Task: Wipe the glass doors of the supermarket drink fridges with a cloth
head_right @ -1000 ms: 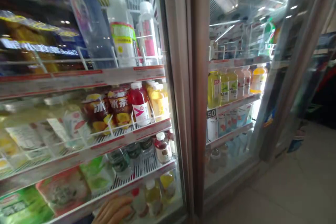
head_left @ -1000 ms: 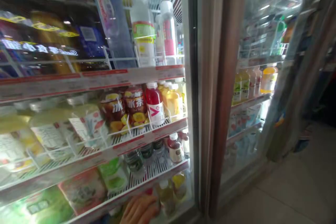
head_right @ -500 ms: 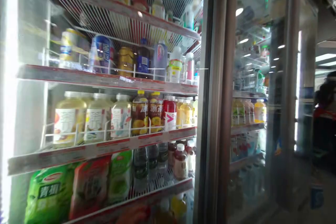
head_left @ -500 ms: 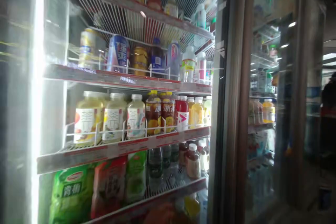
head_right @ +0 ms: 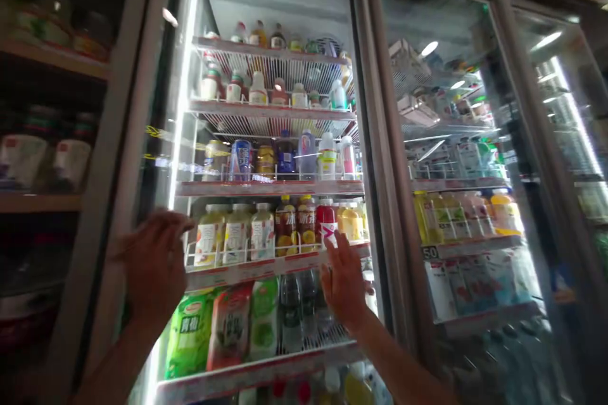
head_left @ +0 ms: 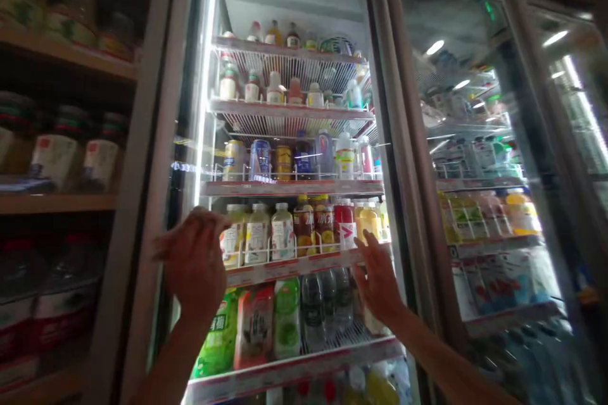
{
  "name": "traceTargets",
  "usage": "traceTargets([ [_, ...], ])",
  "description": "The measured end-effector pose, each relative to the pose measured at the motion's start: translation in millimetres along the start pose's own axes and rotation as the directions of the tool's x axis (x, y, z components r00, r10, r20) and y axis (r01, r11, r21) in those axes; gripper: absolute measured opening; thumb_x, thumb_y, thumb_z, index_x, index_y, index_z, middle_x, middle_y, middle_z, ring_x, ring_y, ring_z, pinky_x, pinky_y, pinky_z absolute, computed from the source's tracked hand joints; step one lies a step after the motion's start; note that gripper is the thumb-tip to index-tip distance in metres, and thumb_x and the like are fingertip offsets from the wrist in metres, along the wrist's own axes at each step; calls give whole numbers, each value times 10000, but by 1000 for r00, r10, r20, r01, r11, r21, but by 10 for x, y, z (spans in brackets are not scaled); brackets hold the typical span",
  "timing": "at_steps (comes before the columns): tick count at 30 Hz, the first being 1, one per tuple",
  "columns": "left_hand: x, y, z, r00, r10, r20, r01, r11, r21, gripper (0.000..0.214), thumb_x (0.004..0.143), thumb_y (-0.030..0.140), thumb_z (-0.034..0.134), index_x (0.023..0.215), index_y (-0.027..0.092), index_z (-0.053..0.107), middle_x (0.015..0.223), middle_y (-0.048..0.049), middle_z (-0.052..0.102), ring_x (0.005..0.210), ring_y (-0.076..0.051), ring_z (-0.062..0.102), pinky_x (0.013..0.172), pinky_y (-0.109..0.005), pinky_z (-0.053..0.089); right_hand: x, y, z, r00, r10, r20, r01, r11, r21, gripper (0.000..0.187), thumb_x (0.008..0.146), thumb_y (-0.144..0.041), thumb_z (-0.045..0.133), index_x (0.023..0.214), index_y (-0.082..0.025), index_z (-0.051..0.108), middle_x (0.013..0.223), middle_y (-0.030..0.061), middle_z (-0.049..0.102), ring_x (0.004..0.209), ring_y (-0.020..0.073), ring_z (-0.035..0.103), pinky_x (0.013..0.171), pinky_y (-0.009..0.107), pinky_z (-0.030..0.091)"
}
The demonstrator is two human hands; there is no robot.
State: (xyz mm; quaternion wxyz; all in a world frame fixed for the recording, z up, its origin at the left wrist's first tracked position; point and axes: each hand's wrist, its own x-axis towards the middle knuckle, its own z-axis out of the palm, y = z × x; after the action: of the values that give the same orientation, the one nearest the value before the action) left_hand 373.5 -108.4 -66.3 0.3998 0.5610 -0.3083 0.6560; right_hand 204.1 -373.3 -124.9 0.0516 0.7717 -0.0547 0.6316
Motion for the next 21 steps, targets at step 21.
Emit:
traceTargets([
  [21, -225, 407, 630, 723, 553, 414, -604, 797, -8, 516, 896, 424, 345, 1360, 198, 345, 1423, -66, 379, 1380, -241, 168, 1102, -456, 167, 53, 139, 291, 994, -100, -44, 88, 972, -220, 594, 889, -216, 366, 1443, -261, 157, 1489, 89, 241, 1374, 272, 191, 1047, 529, 235],
])
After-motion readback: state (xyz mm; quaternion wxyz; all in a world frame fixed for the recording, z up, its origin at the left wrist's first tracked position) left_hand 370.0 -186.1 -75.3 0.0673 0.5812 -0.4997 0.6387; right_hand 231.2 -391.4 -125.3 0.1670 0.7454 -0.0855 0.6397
